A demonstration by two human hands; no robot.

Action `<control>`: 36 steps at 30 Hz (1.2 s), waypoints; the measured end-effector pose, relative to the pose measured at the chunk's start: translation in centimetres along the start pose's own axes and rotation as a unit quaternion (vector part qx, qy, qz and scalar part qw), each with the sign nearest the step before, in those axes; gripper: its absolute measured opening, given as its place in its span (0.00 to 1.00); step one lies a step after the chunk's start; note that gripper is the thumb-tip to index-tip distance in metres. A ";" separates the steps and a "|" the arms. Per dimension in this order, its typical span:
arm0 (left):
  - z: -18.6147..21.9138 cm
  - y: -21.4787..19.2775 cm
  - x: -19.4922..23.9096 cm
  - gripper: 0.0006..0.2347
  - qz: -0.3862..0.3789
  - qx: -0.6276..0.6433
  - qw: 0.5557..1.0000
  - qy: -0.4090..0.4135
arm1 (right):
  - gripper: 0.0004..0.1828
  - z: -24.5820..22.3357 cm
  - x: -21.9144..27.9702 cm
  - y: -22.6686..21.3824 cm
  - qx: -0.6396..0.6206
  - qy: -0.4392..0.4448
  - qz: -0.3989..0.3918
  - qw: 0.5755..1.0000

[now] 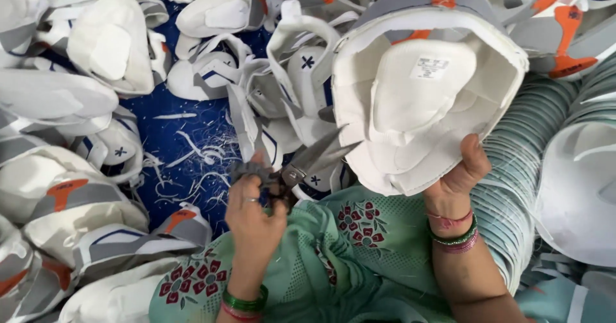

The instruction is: The person trims excess material and threads from shoe uppers using scissors.

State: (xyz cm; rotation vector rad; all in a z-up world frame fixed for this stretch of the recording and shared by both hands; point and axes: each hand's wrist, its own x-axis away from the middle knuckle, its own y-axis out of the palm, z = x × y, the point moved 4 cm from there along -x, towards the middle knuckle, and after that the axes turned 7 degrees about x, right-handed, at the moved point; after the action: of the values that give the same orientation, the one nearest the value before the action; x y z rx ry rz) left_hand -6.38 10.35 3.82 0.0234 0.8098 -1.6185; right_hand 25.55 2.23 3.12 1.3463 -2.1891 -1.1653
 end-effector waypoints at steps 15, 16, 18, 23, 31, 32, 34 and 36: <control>1.5 -0.2 -0.4 0.18 -0.018 -0.191 0.981 0.038 | 0.49 -0.7 0.8 2.7 0.063 -0.052 -0.014 0.997; 1.2 -0.2 -0.2 0.18 -0.017 -0.192 0.980 0.038 | 0.49 -0.5 0.9 1.8 0.062 -0.052 -0.015 0.997; 0.5 -0.1 0.1 0.19 -0.029 -0.194 0.980 0.025 | 0.47 0.0 1.3 0.0 0.040 -0.032 -0.014 0.999; -1.3 -0.6 1.2 0.15 -0.062 -0.180 0.978 -0.091 | 0.44 -0.2 1.1 -0.2 0.048 -0.046 0.000 0.998; 1.0 -0.5 0.4 0.16 -0.035 -0.213 0.976 0.015 | 0.48 -1.0 0.6 2.7 0.052 -0.070 0.008 0.996; 1.0 -0.3 0.4 0.17 -0.035 -0.211 0.977 0.009 | 0.50 -1.0 0.5 3.3 0.062 -0.070 -0.007 0.996; 1.0 0.0 0.6 0.17 -0.034 -0.210 0.977 0.001 | 0.52 -0.9 0.5 3.8 0.071 -0.066 -0.023 0.995; 0.9 0.4 0.6 0.18 -0.038 -0.199 0.979 -0.010 | 0.52 -0.7 0.5 3.4 0.087 -0.071 -0.028 0.993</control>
State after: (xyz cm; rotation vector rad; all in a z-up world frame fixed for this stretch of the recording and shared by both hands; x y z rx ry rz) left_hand -5.83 9.34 4.04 -0.3105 1.1165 -1.4993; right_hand 23.70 2.20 6.10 1.4439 -2.4177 -1.1448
